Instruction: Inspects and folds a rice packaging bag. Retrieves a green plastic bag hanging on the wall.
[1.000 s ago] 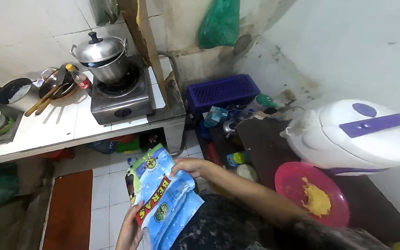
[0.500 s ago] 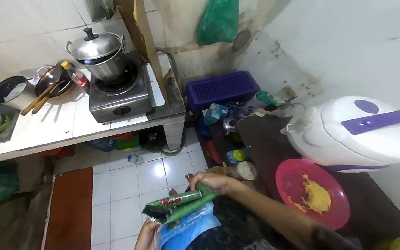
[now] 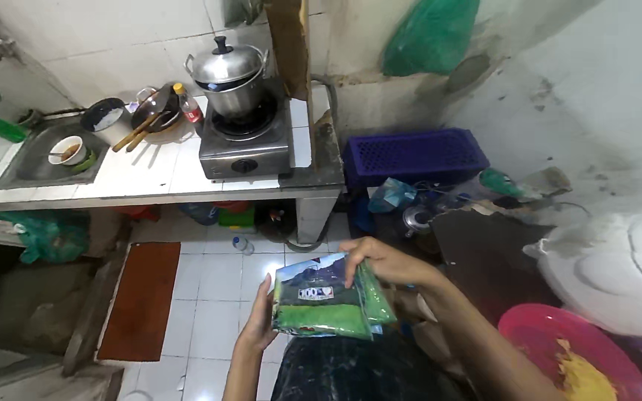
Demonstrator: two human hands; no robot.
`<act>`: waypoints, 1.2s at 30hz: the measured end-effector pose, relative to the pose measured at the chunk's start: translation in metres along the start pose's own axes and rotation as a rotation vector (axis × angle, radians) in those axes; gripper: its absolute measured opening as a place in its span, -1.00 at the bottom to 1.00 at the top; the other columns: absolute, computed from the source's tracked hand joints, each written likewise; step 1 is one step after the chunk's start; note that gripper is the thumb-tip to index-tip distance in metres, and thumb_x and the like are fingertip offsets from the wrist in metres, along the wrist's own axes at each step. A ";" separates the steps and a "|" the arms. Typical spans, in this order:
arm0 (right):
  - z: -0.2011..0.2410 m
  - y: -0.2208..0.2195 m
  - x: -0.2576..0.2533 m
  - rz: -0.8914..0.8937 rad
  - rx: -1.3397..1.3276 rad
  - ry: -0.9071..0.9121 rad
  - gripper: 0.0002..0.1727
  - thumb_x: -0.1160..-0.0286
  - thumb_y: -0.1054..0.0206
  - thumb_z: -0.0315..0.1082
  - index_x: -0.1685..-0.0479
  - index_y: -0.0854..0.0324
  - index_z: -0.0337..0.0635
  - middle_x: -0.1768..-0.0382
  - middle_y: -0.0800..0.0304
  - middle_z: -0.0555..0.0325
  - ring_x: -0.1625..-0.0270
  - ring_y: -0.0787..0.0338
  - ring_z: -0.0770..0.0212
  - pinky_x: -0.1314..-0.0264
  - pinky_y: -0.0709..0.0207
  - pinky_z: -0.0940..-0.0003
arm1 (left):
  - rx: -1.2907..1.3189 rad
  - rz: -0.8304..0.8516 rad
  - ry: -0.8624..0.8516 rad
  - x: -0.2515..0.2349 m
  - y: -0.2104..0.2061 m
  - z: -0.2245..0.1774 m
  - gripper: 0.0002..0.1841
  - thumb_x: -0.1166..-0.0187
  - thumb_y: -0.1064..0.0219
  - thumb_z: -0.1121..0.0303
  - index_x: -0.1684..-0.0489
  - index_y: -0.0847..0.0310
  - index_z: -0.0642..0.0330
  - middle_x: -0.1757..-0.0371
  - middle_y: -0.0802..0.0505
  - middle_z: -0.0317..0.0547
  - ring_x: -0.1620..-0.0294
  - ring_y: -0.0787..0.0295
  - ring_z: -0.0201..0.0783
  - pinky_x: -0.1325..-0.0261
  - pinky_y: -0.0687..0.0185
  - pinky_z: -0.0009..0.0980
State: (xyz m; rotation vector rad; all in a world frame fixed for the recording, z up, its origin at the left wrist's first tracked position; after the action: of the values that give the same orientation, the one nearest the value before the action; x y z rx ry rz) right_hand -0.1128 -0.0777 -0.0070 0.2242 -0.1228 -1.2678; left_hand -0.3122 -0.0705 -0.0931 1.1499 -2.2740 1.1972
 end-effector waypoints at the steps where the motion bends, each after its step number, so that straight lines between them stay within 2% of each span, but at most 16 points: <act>1: 0.010 0.003 -0.004 0.024 0.052 0.037 -0.64 -0.31 -0.08 -0.64 0.51 -0.85 -0.30 0.31 -0.69 0.20 0.11 -0.59 0.61 0.00 -0.44 0.73 | -0.025 0.044 -0.025 0.001 -0.005 -0.005 -0.44 -0.53 -0.14 -0.31 0.03 -0.71 -0.01 0.22 -0.95 -0.36 0.20 -0.92 -0.44 0.08 -0.83 -0.44; 3: 0.024 0.010 -0.010 0.045 0.106 0.079 -0.62 -0.29 -0.06 -0.65 0.52 -0.86 -0.29 0.32 -0.70 0.18 0.12 -0.60 0.59 0.02 -0.44 0.72 | -0.086 0.108 -0.044 0.005 -0.015 -0.014 -0.47 -0.28 -0.50 -0.14 -0.08 -0.62 -0.01 0.19 -0.93 -0.42 0.16 -0.89 -0.50 0.02 -0.81 -0.48; 5: 0.028 0.015 -0.013 0.042 0.074 0.109 -0.60 -0.30 -0.01 -0.63 0.54 -0.84 -0.28 0.34 -0.70 0.25 0.13 -0.59 0.64 0.02 -0.44 0.75 | -0.154 0.170 -0.055 0.008 -0.021 -0.018 -0.46 -0.29 -0.46 0.18 -0.26 -0.44 0.09 0.13 -0.91 -0.46 0.11 -0.87 -0.52 -0.06 -0.79 -0.47; 8: 0.015 0.021 -0.016 -0.017 -0.083 0.081 -0.60 -0.40 -0.01 -0.57 0.47 -0.84 -0.24 0.30 -0.76 0.44 0.11 -0.64 0.73 -0.05 -0.52 0.76 | -0.170 0.198 -0.134 0.010 -0.023 -0.025 -0.50 -0.37 -0.43 0.39 -0.31 -0.40 0.18 0.06 -0.93 -0.41 0.06 -0.90 -0.47 -0.14 -0.81 -0.42; 11: -0.008 0.020 -0.013 -0.015 -0.178 0.005 -0.65 -0.48 -0.09 -0.55 0.03 -0.83 -0.34 -0.04 -0.84 0.32 -0.12 -0.71 0.64 -0.25 -0.58 0.66 | -0.288 0.074 -0.293 0.011 -0.011 -0.040 -0.43 -0.42 -0.33 0.59 -0.46 -0.25 0.36 -0.06 -0.88 -0.27 -0.04 -0.87 -0.44 -0.22 -0.79 -0.39; 13: -0.019 0.024 -0.008 0.015 -0.128 -0.044 -0.55 -0.43 -0.20 -0.57 -0.35 -0.65 -0.41 -0.35 -0.75 0.11 -0.31 -0.71 0.50 -0.35 -0.59 0.56 | -0.503 -0.033 -0.446 0.015 -0.001 -0.058 -0.33 -0.39 -0.37 0.63 -0.54 -0.18 0.53 -0.14 -0.83 -0.12 -0.10 -0.85 -0.45 -0.23 -0.78 -0.43; 16: -0.016 0.028 -0.009 0.071 0.148 -0.021 -0.21 -0.37 -0.40 -0.42 -0.72 -0.29 -0.39 -0.71 -0.36 -0.20 -0.74 -0.37 0.07 -0.76 -0.25 0.22 | -0.992 -0.115 -0.646 0.021 0.000 -0.082 -0.41 -0.38 -0.49 0.54 -0.43 -0.45 0.55 -0.01 -0.89 0.12 0.03 -0.91 -0.23 -0.14 -0.80 -0.26; 18: -0.006 0.013 -0.016 0.025 0.216 0.024 -0.04 -0.26 -0.58 -0.19 -0.73 -0.27 -0.41 -0.69 -0.38 -0.26 -0.77 -0.33 -0.09 -0.81 -0.16 0.04 | -1.240 -0.074 -0.683 0.025 -0.020 -0.085 -0.47 -0.37 -0.52 0.54 -0.39 -0.60 0.41 0.13 -0.92 0.16 0.19 -0.93 -0.01 -0.01 -0.81 -0.02; 20: -0.006 -0.019 -0.022 0.094 0.206 -0.030 0.01 -0.14 -0.70 -0.22 -0.70 -0.31 -0.40 -0.54 -0.56 -0.27 -0.61 -0.54 -0.10 -0.72 -0.32 0.00 | -1.371 0.001 -0.655 0.025 -0.042 -0.079 -0.45 -0.37 -0.53 0.54 -0.44 -0.65 0.23 0.19 -0.93 0.12 0.26 -0.91 0.09 0.08 -0.78 0.12; 23: -0.016 -0.058 -0.024 0.219 0.222 -0.209 -0.48 -0.27 -0.62 -0.43 -0.23 -0.64 -0.51 0.03 -0.83 -0.35 -0.07 -0.83 -0.19 -0.26 -0.59 -0.13 | -1.424 0.012 -0.683 0.031 -0.061 -0.075 -0.41 -0.34 -0.58 0.45 -0.47 -0.67 0.14 0.21 -0.95 0.07 0.28 -0.92 0.08 0.11 -0.78 0.15; 25: -0.014 -0.063 -0.015 0.156 0.186 -0.204 -0.67 -0.36 -0.56 -0.41 -0.01 -0.72 -0.49 0.19 -0.86 -0.23 0.09 -0.86 0.02 -0.12 -0.65 0.07 | -1.338 -0.087 -0.890 0.048 -0.061 -0.082 -0.37 -0.24 -0.66 0.28 -0.40 -0.71 0.20 0.20 -0.96 -0.04 0.29 -0.93 -0.16 0.14 -0.83 -0.11; 27: 0.000 -0.056 0.002 -0.081 0.096 -0.077 -0.74 -0.25 -0.57 -0.41 0.12 -0.80 -0.38 0.26 -0.92 0.03 0.16 -0.87 0.41 -0.04 -0.71 0.46 | -1.092 -0.119 -1.116 0.067 -0.056 -0.086 -0.25 -0.25 -0.66 0.10 -0.45 -0.59 0.32 0.04 -0.95 -0.14 0.03 -0.89 -0.43 -0.14 -0.78 -0.43; 29: 0.016 -0.052 0.022 -0.315 -0.063 -0.008 -0.74 -0.14 -0.58 -0.49 0.13 -0.81 -0.30 0.21 -0.94 0.34 0.08 -0.81 0.72 -0.13 -0.67 0.71 | -0.846 -0.041 -1.178 0.073 -0.051 -0.078 -0.10 -0.33 -0.61 -0.05 -0.68 -0.27 0.08 -0.24 -0.86 -0.31 -0.29 -0.75 -0.53 -0.41 -0.62 -0.53; 31: 0.027 -0.054 0.038 -0.471 -0.222 -0.017 -0.63 -0.06 -0.60 -0.58 0.06 -0.80 -0.12 0.11 -0.93 0.62 -0.03 -0.78 0.80 -0.25 -0.67 0.72 | -0.700 -0.007 -1.160 0.071 -0.048 -0.064 -0.01 -0.26 -0.60 -0.17 -0.75 -0.19 -0.09 -0.35 -0.79 -0.45 -0.37 -0.68 -0.57 -0.45 -0.59 -0.54; 33: 0.030 -0.058 0.040 -0.509 -0.244 0.001 -0.60 -0.06 -0.64 -0.53 0.03 -0.80 -0.06 0.07 -0.92 0.66 -0.06 -0.79 0.78 -0.29 -0.67 0.68 | -0.595 -0.056 -1.174 0.069 -0.045 -0.052 -0.17 -0.29 -0.56 -0.17 -0.57 -0.46 0.02 -0.32 -0.80 -0.51 -0.33 -0.66 -0.69 -0.42 -0.59 -0.60; 36: 0.023 -0.060 0.035 -0.530 0.015 -0.045 -0.56 -0.04 -0.73 -0.18 0.06 -0.80 -0.15 0.11 -0.94 0.46 -0.03 -0.84 0.65 -0.23 -0.72 0.59 | -0.458 -0.299 -1.281 0.071 -0.035 -0.048 -0.54 -0.35 -0.53 -0.12 -0.07 -0.73 -0.05 0.01 -0.86 -0.64 -0.10 -0.73 -0.79 -0.21 -0.66 -0.69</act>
State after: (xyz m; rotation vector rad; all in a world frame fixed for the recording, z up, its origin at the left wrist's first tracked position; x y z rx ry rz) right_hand -0.1636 -0.1299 0.0003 0.2504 -0.1148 -1.8004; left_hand -0.3326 -0.0794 -0.0036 2.2925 -2.6832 -0.3863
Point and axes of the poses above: each hand's wrist, its own x-axis away from the middle knuckle, its own y-axis out of the back of the hand, z = x × y, the point moved 9 cm from there along -x, towards the middle knuckle
